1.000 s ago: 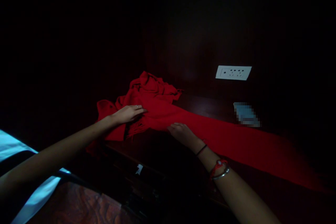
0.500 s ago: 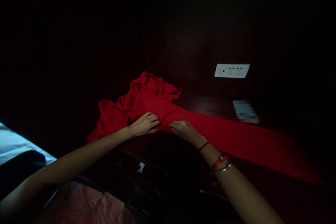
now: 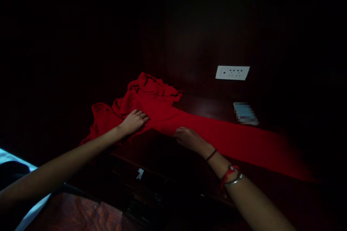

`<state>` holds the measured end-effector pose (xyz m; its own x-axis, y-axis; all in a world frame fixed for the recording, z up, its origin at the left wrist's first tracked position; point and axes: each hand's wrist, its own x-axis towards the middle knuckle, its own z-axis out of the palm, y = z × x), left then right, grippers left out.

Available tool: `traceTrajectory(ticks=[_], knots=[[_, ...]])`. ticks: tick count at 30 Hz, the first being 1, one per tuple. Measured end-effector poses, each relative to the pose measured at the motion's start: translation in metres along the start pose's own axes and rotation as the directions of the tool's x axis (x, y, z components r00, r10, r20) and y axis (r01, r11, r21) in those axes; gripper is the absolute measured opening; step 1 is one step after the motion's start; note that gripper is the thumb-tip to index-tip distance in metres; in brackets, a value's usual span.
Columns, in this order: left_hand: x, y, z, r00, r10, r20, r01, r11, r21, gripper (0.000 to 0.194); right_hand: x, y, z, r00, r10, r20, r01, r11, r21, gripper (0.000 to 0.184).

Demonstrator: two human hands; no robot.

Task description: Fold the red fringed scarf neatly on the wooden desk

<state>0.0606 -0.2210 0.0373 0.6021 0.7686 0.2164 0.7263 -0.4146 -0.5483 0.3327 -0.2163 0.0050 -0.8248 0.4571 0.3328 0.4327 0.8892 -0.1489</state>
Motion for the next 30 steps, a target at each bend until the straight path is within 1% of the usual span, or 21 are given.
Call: traceTrajectory(ticks=[1, 2, 3, 4, 6, 7, 9, 12, 14, 16, 20, 24, 27, 30], knots=[[0.001, 0.006, -0.003, 0.999, -0.019, -0.027, 0.019, 1.000, -0.010, 0.023, -0.002, -0.001, 0.000, 1.000, 0.012, 0.006, -0.012, 1.000, -0.009, 0.022], [0.004, 0.013, -0.006, 0.998, 0.001, -0.065, -0.003, 1.000, -0.029, 0.028, -0.004, -0.001, 0.000, 1.000, 0.024, 0.015, -0.024, 1.000, -0.016, 0.023], [0.007, 0.020, -0.008, 0.992, 0.058, -0.109, -0.064, 0.997, -0.052, 0.032, -0.006, -0.002, 0.000, 0.999, 0.033, 0.024, -0.033, 0.999, -0.019, 0.023], [0.010, 0.028, -0.011, 0.979, 0.141, -0.147, -0.153, 0.985, -0.077, 0.036, -0.008, -0.003, -0.001, 0.999, 0.043, 0.033, -0.043, 0.999, -0.018, 0.024], [0.019, 0.040, -0.013, 0.936, 0.295, -0.190, -0.321, 0.939, -0.126, 0.034, -0.012, -0.006, -0.004, 0.996, 0.075, 0.041, -0.075, 0.997, -0.009, 0.025], [0.023, 0.044, -0.012, 0.920, 0.342, -0.193, -0.371, 0.917, -0.148, 0.030, -0.014, -0.007, -0.006, 0.994, 0.099, 0.038, -0.099, 0.995, -0.004, 0.025], [0.031, 0.049, -0.006, 0.907, 0.378, -0.188, -0.410, 0.895, -0.177, 0.024, -0.019, -0.007, -0.011, 0.989, 0.144, 0.028, -0.145, 0.989, 0.003, 0.025], [0.037, 0.050, 0.008, 0.918, 0.330, -0.220, -0.372, 0.910, -0.184, 0.018, -0.026, -0.005, -0.019, 0.986, 0.165, 0.028, -0.166, 0.986, 0.007, 0.025], [0.037, 0.049, 0.016, 0.925, 0.265, -0.271, -0.320, 0.930, -0.182, 0.018, -0.029, -0.004, -0.023, 0.986, 0.164, 0.026, -0.164, 0.987, -0.005, 0.023], [0.035, 0.048, 0.021, 0.921, 0.234, -0.311, -0.299, 0.937, -0.180, 0.021, -0.028, -0.003, -0.024, 0.986, 0.162, 0.028, -0.161, 0.986, -0.038, 0.020], [0.033, 0.046, 0.022, 0.905, 0.262, -0.336, -0.339, 0.920, -0.197, 0.025, -0.024, -0.005, -0.017, 0.987, 0.158, 0.039, -0.147, 0.969, -0.197, 0.022], [0.032, 0.046, 0.020, 0.917, 0.193, -0.349, -0.284, 0.931, -0.230, 0.029, -0.019, -0.008, -0.006, 0.988, 0.153, 0.003, -0.142, 0.927, -0.347, 0.020], [0.032, 0.047, 0.019, 0.919, 0.179, -0.351, -0.273, 0.932, -0.238, 0.030, -0.018, -0.010, -0.002, 0.988, 0.153, 0.010, -0.135, 0.897, -0.421, 0.016], [0.033, 0.050, 0.017, 0.922, 0.184, -0.341, -0.280, 0.925, -0.258, 0.027, -0.019, -0.010, -0.001, 0.985, 0.174, 0.019, -0.147, 0.880, -0.453, 0.017]])
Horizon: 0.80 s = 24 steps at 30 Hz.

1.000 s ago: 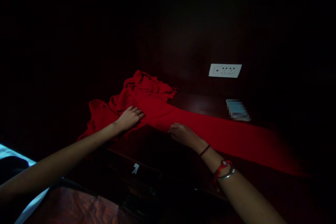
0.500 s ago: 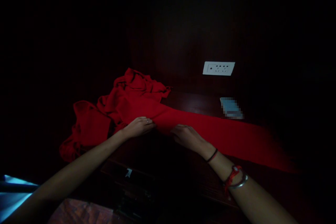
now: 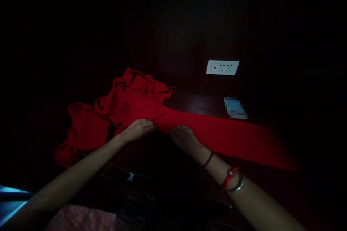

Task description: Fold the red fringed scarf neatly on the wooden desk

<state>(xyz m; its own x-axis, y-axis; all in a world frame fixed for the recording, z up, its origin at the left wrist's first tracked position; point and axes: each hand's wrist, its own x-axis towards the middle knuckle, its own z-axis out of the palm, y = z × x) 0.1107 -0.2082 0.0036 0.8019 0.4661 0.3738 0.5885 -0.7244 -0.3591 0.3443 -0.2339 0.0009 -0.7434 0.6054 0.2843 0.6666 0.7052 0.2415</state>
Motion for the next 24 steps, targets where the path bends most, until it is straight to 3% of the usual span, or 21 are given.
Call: traceTrajectory(ticks=[7, 17, 24], knots=[[0.010, 0.015, -0.003, 0.996, -0.074, 0.048, 0.082, 0.978, -0.191, 0.031, -0.002, -0.001, -0.005, 0.999, 0.033, 0.001, -0.033, 0.998, 0.059, 0.018], [0.009, 0.015, -0.008, 0.988, -0.112, 0.104, 0.135, 0.959, -0.250, 0.031, -0.022, 0.008, -0.007, 1.000, -0.008, -0.016, 0.008, 1.000, 0.000, 0.023], [0.019, 0.022, -0.003, 0.994, 0.058, 0.091, -0.037, 0.976, -0.213, 0.025, -0.027, 0.014, -0.006, 0.997, -0.018, -0.074, 0.018, 1.000, 0.000, 0.025]])
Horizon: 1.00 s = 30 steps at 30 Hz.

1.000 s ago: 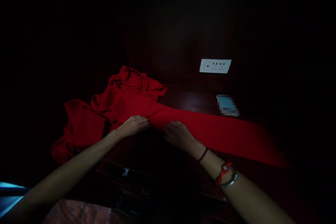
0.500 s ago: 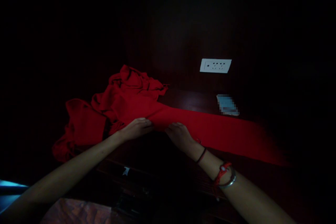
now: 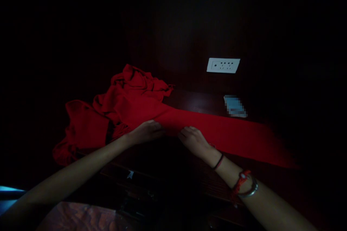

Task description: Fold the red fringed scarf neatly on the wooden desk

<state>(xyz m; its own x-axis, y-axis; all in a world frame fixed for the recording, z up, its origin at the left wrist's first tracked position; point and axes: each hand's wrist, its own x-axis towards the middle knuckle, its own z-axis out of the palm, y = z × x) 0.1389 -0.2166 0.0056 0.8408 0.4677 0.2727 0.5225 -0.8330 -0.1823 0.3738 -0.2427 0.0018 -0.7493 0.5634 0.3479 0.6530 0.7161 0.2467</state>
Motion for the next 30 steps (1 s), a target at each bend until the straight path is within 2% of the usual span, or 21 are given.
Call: traceTrajectory(ticks=[2, 7, 12, 15, 19, 21, 27, 30], knots=[[0.005, 0.002, 0.003, 1.000, 0.018, 0.004, -0.018, 1.000, -0.002, 0.024, 0.002, 0.001, -0.001, 1.000, -0.001, 0.000, 0.001, 1.000, -0.017, 0.024], [0.013, 0.007, -0.001, 0.990, -0.141, 0.022, 0.142, 0.984, -0.107, 0.029, 0.004, 0.001, -0.005, 0.998, -0.001, 0.061, 0.001, 1.000, -0.007, 0.023], [0.010, 0.009, -0.005, 0.984, -0.160, 0.081, 0.172, 0.971, -0.166, 0.027, -0.001, 0.007, -0.008, 0.991, -0.037, 0.128, 0.028, 0.997, 0.071, 0.020], [0.004, 0.007, -0.004, 0.991, -0.115, 0.066, 0.124, 0.979, -0.163, 0.027, -0.006, 0.012, -0.013, 0.991, -0.061, 0.117, 0.044, 0.989, 0.142, 0.020], [-0.003, 0.005, -0.002, 0.998, 0.068, -0.003, -0.068, 0.996, -0.062, 0.027, -0.017, 0.014, -0.019, 0.990, -0.070, 0.120, 0.044, 0.978, 0.205, 0.025], [-0.004, 0.005, -0.003, 0.993, 0.111, -0.028, -0.111, 0.994, -0.019, 0.029, -0.023, 0.014, -0.021, 0.992, -0.060, 0.113, 0.032, 0.971, 0.237, 0.029], [0.001, 0.010, -0.008, 0.999, 0.041, 0.005, -0.041, 0.995, -0.093, 0.028, -0.031, 0.015, -0.021, 0.996, -0.012, 0.090, -0.024, 0.924, 0.382, 0.031], [0.003, 0.010, -0.008, 0.999, 0.033, -0.001, -0.033, 0.985, -0.170, 0.027, -0.027, 0.011, -0.018, 0.989, 0.006, 0.146, -0.062, 0.922, 0.382, 0.038]])
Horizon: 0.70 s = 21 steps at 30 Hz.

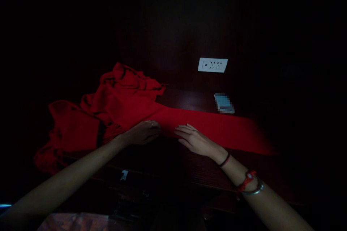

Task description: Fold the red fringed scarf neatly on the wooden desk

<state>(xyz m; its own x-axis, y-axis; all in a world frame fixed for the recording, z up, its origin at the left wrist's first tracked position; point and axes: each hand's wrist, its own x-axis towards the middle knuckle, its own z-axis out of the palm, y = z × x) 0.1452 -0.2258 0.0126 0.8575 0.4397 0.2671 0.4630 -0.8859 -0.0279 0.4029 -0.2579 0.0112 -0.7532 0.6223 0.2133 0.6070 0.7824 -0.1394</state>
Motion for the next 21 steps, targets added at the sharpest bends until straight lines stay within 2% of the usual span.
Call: traceTrajectory(ticks=[3, 8, 11, 14, 17, 21], knots=[[-0.001, -0.003, 0.004, 1.000, -0.012, 0.000, 0.012, 0.999, -0.035, 0.035, 0.001, -0.005, 0.004, 0.994, 0.031, 0.100, -0.028, 0.999, -0.022, 0.047], [-0.004, -0.010, 0.013, 0.980, -0.085, 0.178, 0.094, 0.995, -0.043, 0.051, -0.016, -0.001, 0.005, 0.966, 0.126, 0.227, -0.116, 0.992, -0.057, 0.049], [-0.004, -0.013, 0.017, 0.974, -0.094, 0.208, 0.107, 0.993, -0.051, 0.051, -0.028, 0.003, -0.001, 0.942, 0.192, 0.277, -0.185, 0.981, -0.053, 0.051], [-0.004, -0.015, 0.020, 0.976, -0.090, 0.196, 0.104, 0.993, -0.062, 0.049, -0.027, 0.000, -0.007, 0.933, 0.229, 0.277, -0.231, 0.973, -0.027, 0.052], [-0.005, -0.015, 0.021, 0.985, -0.077, 0.153, 0.090, 0.992, -0.084, 0.043, -0.012, -0.009, -0.008, 0.950, 0.238, 0.201, -0.237, 0.971, -0.028, 0.053], [-0.006, -0.015, 0.016, 0.994, -0.103, 0.031, 0.105, 0.992, -0.070, 0.035, 0.007, -0.015, 0.002, 0.956, 0.229, 0.182, -0.225, 0.973, -0.044, 0.055]])
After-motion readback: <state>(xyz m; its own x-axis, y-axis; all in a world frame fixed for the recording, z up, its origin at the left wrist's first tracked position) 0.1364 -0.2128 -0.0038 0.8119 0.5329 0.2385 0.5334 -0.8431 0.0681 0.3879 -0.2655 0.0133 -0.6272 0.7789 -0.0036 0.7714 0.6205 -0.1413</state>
